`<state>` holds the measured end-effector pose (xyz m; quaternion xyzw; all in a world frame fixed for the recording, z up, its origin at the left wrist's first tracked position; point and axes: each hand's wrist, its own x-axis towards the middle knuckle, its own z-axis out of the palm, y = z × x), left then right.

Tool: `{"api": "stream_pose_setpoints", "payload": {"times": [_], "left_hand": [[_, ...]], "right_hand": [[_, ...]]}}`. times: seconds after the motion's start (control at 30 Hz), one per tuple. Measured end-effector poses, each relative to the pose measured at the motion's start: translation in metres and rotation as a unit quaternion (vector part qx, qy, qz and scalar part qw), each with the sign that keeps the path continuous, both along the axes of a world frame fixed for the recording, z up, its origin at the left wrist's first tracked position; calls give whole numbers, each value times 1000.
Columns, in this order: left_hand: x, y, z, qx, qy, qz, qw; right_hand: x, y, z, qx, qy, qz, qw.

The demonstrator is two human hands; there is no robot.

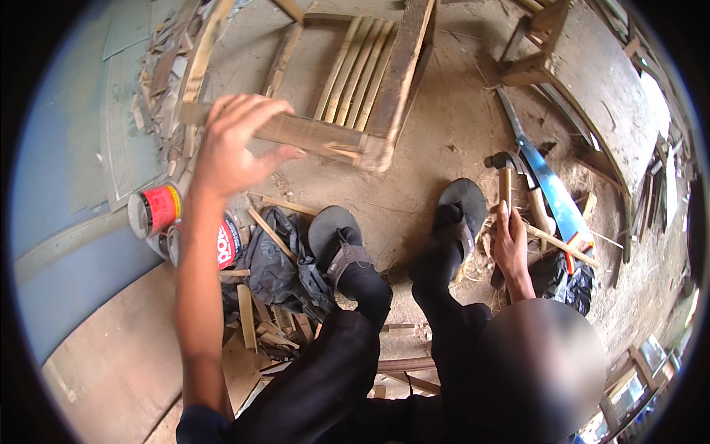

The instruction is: The person hammers thin wooden slats into the frame of a wooden chair, then uses a knife to shave and shape a separate wooden stick. The person places the shaped stick into the chair frame and uses a hand saw to trim the slats flush with the frame.

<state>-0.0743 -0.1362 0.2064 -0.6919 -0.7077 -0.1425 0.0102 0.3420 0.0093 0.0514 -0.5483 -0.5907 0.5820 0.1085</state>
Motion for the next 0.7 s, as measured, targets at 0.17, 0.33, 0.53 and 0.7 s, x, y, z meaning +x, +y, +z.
{"api": "stream_pose_setpoints", "payload": {"times": [0.17, 0.33, 0.53, 0.7], "left_hand": [[122, 53, -20, 73, -10, 72, 995], [176, 79, -10, 56, -66, 105, 991], [203, 51, -22, 162, -133, -100, 973], [286, 25, -32, 65, -334, -79, 937]], "right_hand": [[20, 0, -18, 72, -62, 9, 995], [10, -16, -13, 178, -119, 12, 977], [41, -24, -47, 286, -124, 9, 950], [62, -45, -17, 392, -87, -8, 916]]}}
